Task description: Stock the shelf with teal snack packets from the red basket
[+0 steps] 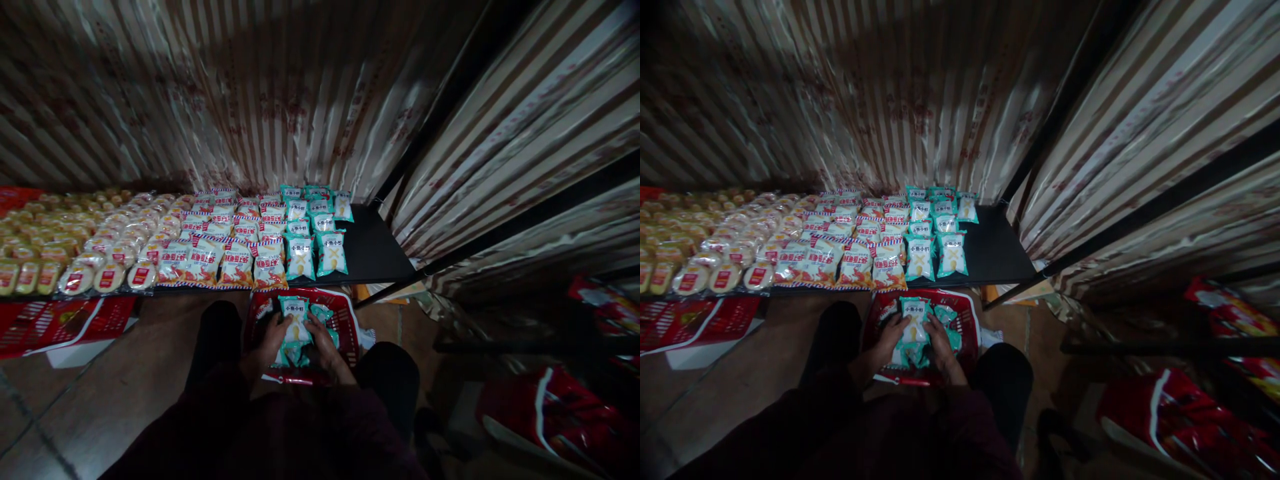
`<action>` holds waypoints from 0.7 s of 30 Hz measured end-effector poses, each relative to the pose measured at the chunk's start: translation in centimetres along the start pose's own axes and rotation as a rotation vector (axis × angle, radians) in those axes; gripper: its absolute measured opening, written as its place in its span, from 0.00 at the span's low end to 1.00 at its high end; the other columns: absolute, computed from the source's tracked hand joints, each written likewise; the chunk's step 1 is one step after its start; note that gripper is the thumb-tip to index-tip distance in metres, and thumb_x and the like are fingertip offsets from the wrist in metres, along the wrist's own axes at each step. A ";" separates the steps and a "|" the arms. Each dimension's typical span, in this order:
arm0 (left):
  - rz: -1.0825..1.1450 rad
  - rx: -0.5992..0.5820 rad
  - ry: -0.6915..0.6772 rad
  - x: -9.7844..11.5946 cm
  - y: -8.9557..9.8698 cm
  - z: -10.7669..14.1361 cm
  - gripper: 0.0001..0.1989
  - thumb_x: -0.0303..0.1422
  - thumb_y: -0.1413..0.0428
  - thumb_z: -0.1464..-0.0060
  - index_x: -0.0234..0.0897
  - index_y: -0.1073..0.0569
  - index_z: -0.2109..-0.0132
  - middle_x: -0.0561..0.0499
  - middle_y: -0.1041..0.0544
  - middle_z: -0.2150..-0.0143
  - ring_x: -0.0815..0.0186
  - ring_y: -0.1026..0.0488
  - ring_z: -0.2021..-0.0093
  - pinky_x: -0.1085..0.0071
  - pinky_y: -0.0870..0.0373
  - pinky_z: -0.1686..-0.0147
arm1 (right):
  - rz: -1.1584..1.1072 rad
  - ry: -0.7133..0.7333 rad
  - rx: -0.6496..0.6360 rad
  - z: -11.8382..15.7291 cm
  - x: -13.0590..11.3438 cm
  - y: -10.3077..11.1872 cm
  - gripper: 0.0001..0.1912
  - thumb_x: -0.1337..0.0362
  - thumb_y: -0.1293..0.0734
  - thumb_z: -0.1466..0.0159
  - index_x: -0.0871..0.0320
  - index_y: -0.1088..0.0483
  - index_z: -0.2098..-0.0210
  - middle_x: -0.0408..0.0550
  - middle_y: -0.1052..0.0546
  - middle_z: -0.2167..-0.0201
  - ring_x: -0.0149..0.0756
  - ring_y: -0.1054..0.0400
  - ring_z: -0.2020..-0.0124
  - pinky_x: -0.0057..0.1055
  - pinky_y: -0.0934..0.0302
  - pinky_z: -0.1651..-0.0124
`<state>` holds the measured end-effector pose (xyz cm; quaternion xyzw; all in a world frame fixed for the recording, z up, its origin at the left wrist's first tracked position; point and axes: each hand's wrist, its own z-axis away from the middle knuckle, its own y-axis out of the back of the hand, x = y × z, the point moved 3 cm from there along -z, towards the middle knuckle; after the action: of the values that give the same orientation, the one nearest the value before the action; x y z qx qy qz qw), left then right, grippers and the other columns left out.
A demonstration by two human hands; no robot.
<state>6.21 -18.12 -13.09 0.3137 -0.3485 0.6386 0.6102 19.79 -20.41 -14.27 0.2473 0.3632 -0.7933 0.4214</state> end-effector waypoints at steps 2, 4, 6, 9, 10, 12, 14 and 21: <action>0.081 -0.065 0.041 -0.1 -0.2 0.3 0.25 0.46 0.39 0.55 0.34 0.27 0.53 0.42 0.21 0.60 0.57 0.22 0.62 0.63 0.27 0.61 | 0.047 0.001 -0.005 0.4 -0.2 0.0 0.33 0.57 0.26 0.56 0.54 0.30 0.50 0.48 0.20 0.61 0.47 0.25 0.60 0.43 0.34 0.55; 0.146 -0.088 0.047 -0.2 -0.4 0.6 0.27 0.46 0.36 0.59 0.34 0.28 0.54 0.43 0.20 0.61 0.59 0.22 0.65 0.65 0.27 0.63 | 0.100 0.018 0.009 0.8 -0.6 -0.1 0.30 0.56 0.27 0.54 0.55 0.30 0.51 0.49 0.20 0.59 0.48 0.26 0.59 0.43 0.33 0.55; 0.178 -0.091 0.035 -0.3 -0.6 0.7 0.28 0.44 0.34 0.63 0.33 0.28 0.56 0.43 0.21 0.62 0.60 0.23 0.66 0.66 0.27 0.64 | 0.122 0.032 0.027 1.2 -1.1 -0.4 0.28 0.54 0.28 0.52 0.54 0.30 0.52 0.49 0.20 0.58 0.47 0.26 0.58 0.42 0.33 0.55; 0.194 -0.117 0.010 0.0 -0.8 0.9 0.28 0.43 0.32 0.65 0.33 0.28 0.57 0.43 0.21 0.61 0.60 0.23 0.66 0.67 0.28 0.66 | 0.105 0.067 -0.002 1.7 -1.8 -1.2 0.27 0.50 0.29 0.50 0.54 0.30 0.53 0.49 0.20 0.59 0.46 0.25 0.59 0.41 0.32 0.57; 0.196 -0.129 0.002 0.2 -0.9 1.0 0.28 0.42 0.32 0.65 0.33 0.28 0.57 0.43 0.21 0.61 0.60 0.23 0.66 0.67 0.28 0.65 | 0.099 0.089 -0.011 1.9 -2.0 -1.5 0.27 0.50 0.28 0.51 0.55 0.30 0.54 0.50 0.20 0.59 0.46 0.25 0.60 0.41 0.32 0.58; 0.198 -0.153 -0.016 0.7 -1.2 1.3 0.29 0.42 0.32 0.64 0.33 0.28 0.56 0.44 0.21 0.60 0.60 0.23 0.65 0.67 0.28 0.64 | 0.105 0.138 -0.014 2.3 -2.5 -1.9 0.28 0.49 0.28 0.52 0.56 0.30 0.56 0.50 0.20 0.60 0.47 0.25 0.61 0.40 0.31 0.59; 0.207 -0.180 -0.030 1.3 -1.3 1.8 0.29 0.43 0.33 0.63 0.33 0.28 0.55 0.44 0.21 0.60 0.61 0.23 0.65 0.67 0.28 0.64 | 0.117 0.175 0.012 2.6 -3.0 -2.1 0.30 0.48 0.27 0.53 0.56 0.30 0.55 0.50 0.20 0.61 0.47 0.25 0.61 0.40 0.31 0.60; 0.224 -0.221 -0.052 3.1 -1.9 2.9 0.29 0.45 0.35 0.59 0.34 0.28 0.51 0.43 0.22 0.55 0.58 0.23 0.59 0.66 0.27 0.60 | 0.123 0.238 0.071 3.0 -4.6 -1.8 0.35 0.46 0.27 0.55 0.57 0.30 0.52 0.48 0.19 0.66 0.46 0.24 0.65 0.38 0.30 0.62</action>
<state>7.86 -18.74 -8.75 0.2201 -0.4653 0.6520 0.5568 20.40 -19.86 -8.56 0.3761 0.3666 -0.7434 0.4140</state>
